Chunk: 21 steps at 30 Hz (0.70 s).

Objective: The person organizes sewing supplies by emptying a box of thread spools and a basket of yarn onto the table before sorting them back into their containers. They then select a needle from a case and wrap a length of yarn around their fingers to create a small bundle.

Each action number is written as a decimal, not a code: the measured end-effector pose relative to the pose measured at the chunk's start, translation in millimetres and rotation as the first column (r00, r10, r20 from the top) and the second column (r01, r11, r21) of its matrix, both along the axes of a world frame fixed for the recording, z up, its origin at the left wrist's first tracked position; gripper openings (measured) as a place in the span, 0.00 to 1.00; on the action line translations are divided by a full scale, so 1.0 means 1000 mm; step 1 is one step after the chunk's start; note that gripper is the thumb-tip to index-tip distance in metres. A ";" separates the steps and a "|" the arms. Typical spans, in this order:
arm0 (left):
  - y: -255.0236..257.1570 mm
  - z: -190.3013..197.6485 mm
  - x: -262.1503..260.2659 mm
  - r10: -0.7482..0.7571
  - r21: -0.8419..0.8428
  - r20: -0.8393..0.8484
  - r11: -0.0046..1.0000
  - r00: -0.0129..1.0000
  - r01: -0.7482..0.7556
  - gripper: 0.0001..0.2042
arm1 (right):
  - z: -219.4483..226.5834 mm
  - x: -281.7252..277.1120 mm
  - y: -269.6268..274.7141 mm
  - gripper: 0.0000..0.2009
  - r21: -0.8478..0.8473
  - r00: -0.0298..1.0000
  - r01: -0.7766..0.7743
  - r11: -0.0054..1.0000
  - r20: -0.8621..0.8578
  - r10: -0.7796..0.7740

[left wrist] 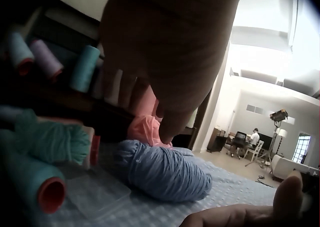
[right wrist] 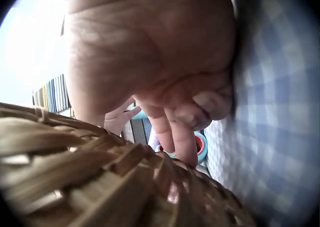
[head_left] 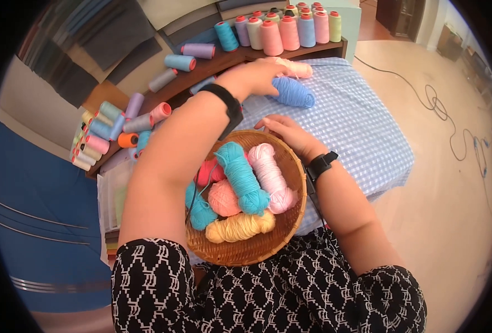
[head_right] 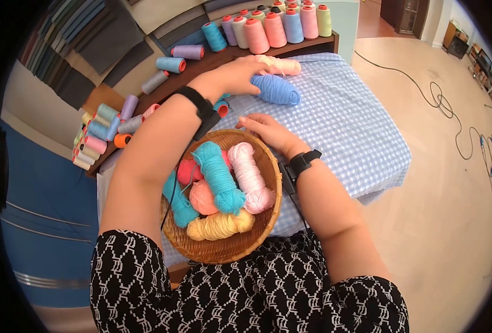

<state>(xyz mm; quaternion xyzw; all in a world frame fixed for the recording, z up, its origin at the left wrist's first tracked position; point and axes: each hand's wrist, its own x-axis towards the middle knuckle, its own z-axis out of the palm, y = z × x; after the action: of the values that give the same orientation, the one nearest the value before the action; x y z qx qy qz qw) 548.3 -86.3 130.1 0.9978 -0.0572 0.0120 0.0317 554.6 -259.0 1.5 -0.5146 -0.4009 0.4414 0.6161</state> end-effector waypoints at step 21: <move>-0.030 0.048 -0.036 0.083 -0.181 0.052 0.981 0.995 -0.072 0.36 | 0.008 -0.004 -0.005 0.23 0.034 0.987 -0.139 0.990 -0.081 0.142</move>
<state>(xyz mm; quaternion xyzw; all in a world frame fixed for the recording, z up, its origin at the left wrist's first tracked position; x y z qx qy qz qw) 512.0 -116.4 178.4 0.9916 -0.0179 0.0477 0.1192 550.7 -263.5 9.7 -0.4576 -0.4164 0.4991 0.6067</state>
